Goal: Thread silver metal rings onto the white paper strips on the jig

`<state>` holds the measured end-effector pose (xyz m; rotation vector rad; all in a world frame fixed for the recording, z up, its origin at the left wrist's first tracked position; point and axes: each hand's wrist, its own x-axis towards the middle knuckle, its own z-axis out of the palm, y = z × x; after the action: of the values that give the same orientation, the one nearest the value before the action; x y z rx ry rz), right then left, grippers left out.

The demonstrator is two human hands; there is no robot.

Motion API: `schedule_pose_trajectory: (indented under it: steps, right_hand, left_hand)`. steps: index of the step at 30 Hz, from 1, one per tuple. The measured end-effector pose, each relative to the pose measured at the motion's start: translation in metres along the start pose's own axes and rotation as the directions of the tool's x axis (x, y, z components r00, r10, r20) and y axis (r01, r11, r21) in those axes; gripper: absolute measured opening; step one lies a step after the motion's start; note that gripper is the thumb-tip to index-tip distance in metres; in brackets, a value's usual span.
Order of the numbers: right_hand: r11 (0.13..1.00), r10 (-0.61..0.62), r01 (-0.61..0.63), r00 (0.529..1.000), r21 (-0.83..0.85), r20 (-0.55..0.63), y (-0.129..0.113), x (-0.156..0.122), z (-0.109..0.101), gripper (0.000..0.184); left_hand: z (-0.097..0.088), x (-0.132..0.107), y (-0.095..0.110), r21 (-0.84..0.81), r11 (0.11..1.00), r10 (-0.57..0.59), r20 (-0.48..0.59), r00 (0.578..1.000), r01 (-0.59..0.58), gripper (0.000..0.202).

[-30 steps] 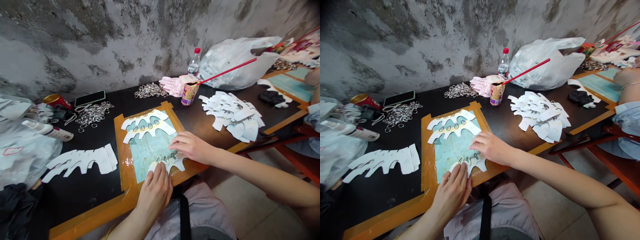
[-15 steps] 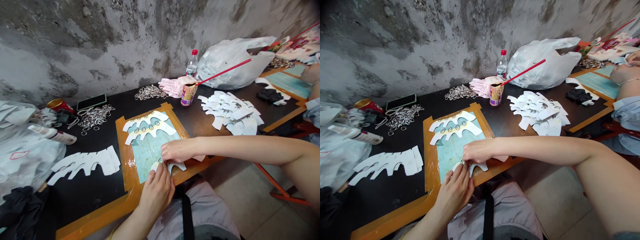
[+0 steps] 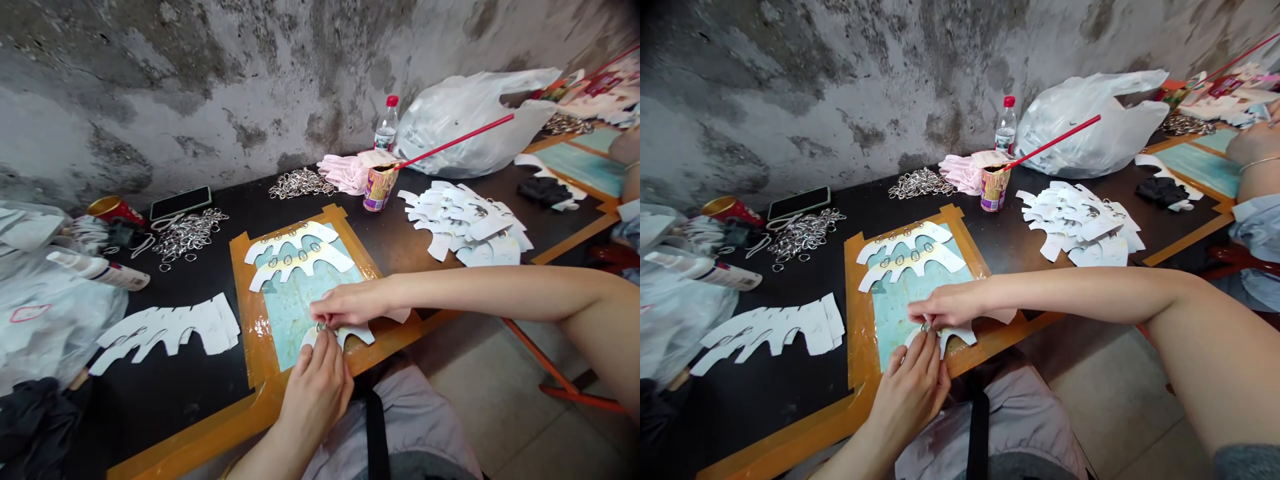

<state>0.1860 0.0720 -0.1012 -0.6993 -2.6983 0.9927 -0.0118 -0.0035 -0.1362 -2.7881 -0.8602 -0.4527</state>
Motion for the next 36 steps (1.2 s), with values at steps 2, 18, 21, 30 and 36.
schedule_pose_trajectory:
  steps: [2,18,21,30,36]
  right_hand:
    - [0.948,-0.148,0.137,0.989,-0.287,-0.015,-0.001,-0.008,0.007,0.013]
    - [0.687,-0.36,0.154,0.921,-0.71,-0.149,-0.012,-0.039,0.046,0.022]
    - [0.702,-0.306,0.063,0.926,-0.71,-0.219,-0.019,-0.039,0.054,0.024]
    - [0.988,0.119,-0.144,0.926,-0.046,-0.358,-0.008,-0.042,0.032,0.024]
    - [0.96,0.105,-0.162,0.965,-0.23,-0.24,0.003,-0.03,0.018,0.017]
  left_hand:
    - [0.001,-0.001,0.002,-0.003,1.0,-0.004,0.005,1.0,0.004,0.032]
    - [0.002,-0.001,0.001,0.053,0.997,0.048,0.047,0.998,-0.051,0.036]
    - [0.004,-0.001,0.001,0.035,0.998,0.052,0.032,0.998,-0.053,0.033]
    - [-0.001,0.002,0.002,0.035,0.999,0.042,-0.015,0.999,-0.041,0.029]
    - [-0.002,0.007,-0.008,-0.063,0.998,-0.019,0.026,0.999,0.021,0.022]
